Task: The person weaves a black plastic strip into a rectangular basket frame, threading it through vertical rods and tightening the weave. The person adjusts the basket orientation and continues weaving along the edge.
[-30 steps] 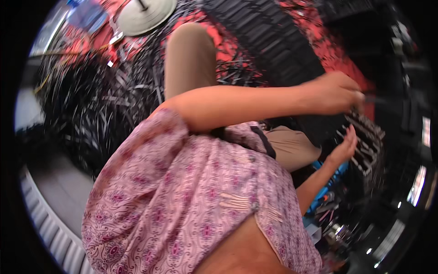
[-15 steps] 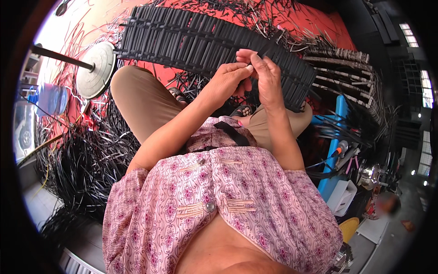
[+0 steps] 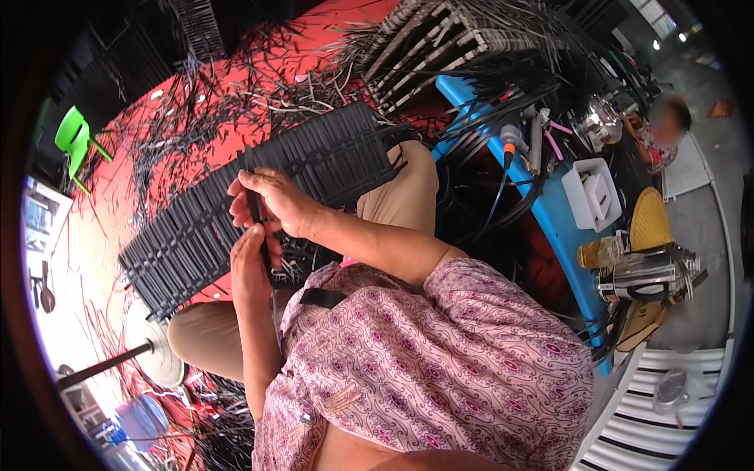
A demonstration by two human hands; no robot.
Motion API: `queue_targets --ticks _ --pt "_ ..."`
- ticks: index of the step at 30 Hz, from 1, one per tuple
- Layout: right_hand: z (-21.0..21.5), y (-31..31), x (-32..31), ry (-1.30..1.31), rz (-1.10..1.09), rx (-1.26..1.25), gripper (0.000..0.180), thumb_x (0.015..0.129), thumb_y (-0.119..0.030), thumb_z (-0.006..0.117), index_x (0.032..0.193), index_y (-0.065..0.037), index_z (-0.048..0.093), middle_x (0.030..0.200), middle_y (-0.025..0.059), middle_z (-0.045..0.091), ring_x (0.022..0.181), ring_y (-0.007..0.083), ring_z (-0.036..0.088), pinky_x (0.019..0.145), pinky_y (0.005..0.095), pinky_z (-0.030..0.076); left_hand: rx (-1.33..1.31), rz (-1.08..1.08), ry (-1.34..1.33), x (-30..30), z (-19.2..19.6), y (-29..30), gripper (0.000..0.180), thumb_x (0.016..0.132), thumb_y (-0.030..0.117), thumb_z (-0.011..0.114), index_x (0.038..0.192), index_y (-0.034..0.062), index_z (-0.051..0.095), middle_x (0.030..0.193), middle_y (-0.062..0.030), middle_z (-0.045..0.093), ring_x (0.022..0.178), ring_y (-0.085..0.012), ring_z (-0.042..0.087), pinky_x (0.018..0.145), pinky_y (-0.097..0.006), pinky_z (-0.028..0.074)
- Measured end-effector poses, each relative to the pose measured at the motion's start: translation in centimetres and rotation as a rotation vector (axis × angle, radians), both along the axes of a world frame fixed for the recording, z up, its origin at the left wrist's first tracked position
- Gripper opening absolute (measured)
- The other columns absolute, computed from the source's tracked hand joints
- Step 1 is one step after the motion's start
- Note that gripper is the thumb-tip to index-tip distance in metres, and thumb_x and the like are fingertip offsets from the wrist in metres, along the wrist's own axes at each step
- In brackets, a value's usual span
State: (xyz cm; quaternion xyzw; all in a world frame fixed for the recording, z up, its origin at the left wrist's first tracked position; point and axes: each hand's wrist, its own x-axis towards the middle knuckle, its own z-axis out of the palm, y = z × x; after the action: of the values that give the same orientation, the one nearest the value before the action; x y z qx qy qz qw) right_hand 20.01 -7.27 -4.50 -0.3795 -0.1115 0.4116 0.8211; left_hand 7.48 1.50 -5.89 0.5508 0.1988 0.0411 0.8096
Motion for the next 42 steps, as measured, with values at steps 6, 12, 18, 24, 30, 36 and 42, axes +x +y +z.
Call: queue_targets --ticks 6,12,18,24,30,36,42 --pt "0.4 -0.7 5.6 0.462 -0.024 0.219 0.032 0.105 -0.042 0.049 0.090 -0.017 0.060 0.067 -0.0081 0.051 0.056 0.0081 0.045 0.052 0.0244 0.035 0.286 -0.178 0.138 -6.0 0.5 0.0 0.027 0.093 0.016 0.064 0.118 0.0057 0.063 0.063 0.0077 0.044 0.051 -0.0029 0.038 0.046 -0.022 0.026" --pt "5.9 -4.0 13.8 0.303 -0.150 0.210 0.016 0.078 -0.003 0.052 0.088 -0.012 0.060 0.058 -0.0062 0.041 0.047 0.0084 0.037 0.046 0.0271 0.032 0.161 0.427 0.215 -20.9 -4.4 -1.1 0.021 0.091 0.001 0.068 0.111 -0.0002 0.066 0.085 0.0000 0.062 0.071 -0.0052 0.053 0.061 -0.025 0.042" --pt "9.6 -10.5 27.2 0.065 -0.241 0.204 0.030 0.108 -0.030 0.042 0.091 -0.011 0.059 0.054 -0.0092 0.041 0.042 0.0076 0.038 0.043 0.0251 0.031 0.340 0.544 0.462 -32.4 -7.9 -2.3 0.014 0.093 0.002 0.065 0.107 -0.0017 0.066 0.091 -0.0089 0.066 0.079 -0.0112 0.059 0.070 -0.029 0.048" --pt "13.8 -12.0 35.0 0.160 -0.337 0.203 0.015 0.098 -0.019 0.052 0.087 -0.010 0.059 0.055 -0.0043 0.035 0.043 0.0104 0.034 0.042 0.0272 0.027 0.562 0.729 1.036 -46.0 -16.4 -7.0 0.013 0.096 0.007 0.062 0.105 -0.0024 0.065 0.089 -0.0135 0.067 0.079 -0.0167 0.061 0.072 -0.031 0.048" --pt "15.1 -20.1 36.5 -0.074 -0.872 0.154 0.033 0.108 -0.040 0.044 0.096 -0.014 0.060 0.061 -0.0093 0.040 0.047 0.0071 0.034 0.044 0.0259 0.028 1.077 1.003 1.118 -50.3 -24.7 -2.3 0.017 0.099 0.012 0.059 0.103 -0.0031 0.064 0.088 -0.0181 0.068 0.079 -0.0221 0.063 0.073 -0.034 0.049" --pt "19.6 -19.2 22.9 -0.519 -0.618 -0.029 0.030 0.104 -0.033 0.055 0.102 -0.005 0.065 0.066 -0.0052 0.049 0.049 0.0040 0.037 0.043 0.0214 0.025 1.245 0.859 0.290 -21.0 1.8 5.8 0.021 0.090 0.000 0.064 0.111 0.0020 0.065 0.082 -0.0106 0.068 0.070 -0.0216 0.064 0.071 -0.032 0.051" --pt "18.1 -13.5 6.0 -0.832 0.048 -0.390 0.034 0.105 -0.030 0.053 0.103 0.000 0.069 0.094 0.0128 0.075 0.048 0.0058 0.050 0.046 0.0217 0.042 1.553 0.102 -0.111 -0.3 12.9 -1.7 0.049 0.087 0.008 0.067 0.133 0.0105 0.051 0.083 -0.0152 0.069 0.077 -0.0346 0.070 0.068 -0.044 0.052"
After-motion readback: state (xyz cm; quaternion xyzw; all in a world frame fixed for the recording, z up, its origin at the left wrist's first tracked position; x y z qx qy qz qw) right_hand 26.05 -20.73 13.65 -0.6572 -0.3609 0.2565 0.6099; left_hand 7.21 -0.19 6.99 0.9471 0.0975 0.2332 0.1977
